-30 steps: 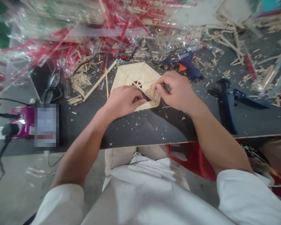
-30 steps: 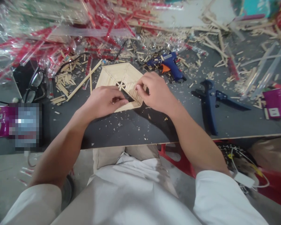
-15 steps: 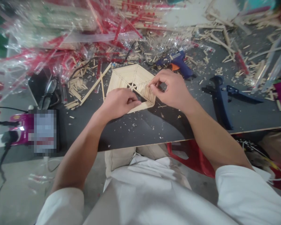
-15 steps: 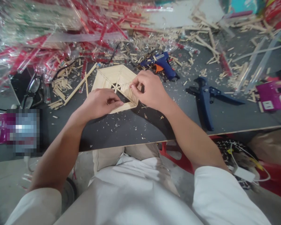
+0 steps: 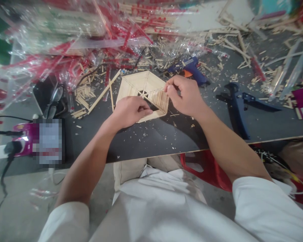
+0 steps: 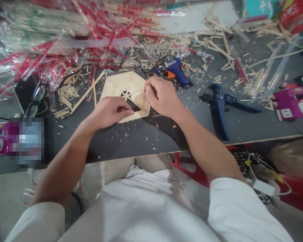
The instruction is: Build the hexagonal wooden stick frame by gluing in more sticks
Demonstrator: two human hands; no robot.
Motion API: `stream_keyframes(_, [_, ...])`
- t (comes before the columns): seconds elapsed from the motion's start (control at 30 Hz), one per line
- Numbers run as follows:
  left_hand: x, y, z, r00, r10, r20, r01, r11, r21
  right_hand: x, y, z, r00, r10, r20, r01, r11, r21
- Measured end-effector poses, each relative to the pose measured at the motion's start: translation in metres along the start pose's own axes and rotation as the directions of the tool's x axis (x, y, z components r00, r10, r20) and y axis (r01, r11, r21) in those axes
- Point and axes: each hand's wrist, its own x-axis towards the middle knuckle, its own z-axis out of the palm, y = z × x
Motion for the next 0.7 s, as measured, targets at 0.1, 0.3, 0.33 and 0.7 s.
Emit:
stream_keyframes(0.1, [0.0004,0.0000,0.0000,1.000,-0.007,-0.005,0.007,1.000,-0.002,-0.0002,0.0006,0.0003,1.000,0.022,0.017,-0.022,1.000,-0.016])
stream_keyframes(0.3, [0.0015,0.0011,0.0022,0.999,-0.035,-0.016,0.035,0.999,0.011,-0.0016,0.0002,0.0035,1.000,-0.003,0.006,0.004,0.997,-0.080])
stream_keyframes(0.33, [0.0015,0.0012,0.0026,0.999,-0.035,-0.018,0.035,0.999,0.010,-0.0019,0.0001,0.0040,1.000,0.003,0.005,-0.003,0.996,-0.094])
stream_keyframes(0.7, [0.0013,0.0038,0.0067,0.999,-0.047,-0.025,0.047,0.999,0.005,0.0002,-0.0036,0.0088,0.997,-0.010,0.081,0.022,0.988,-0.150])
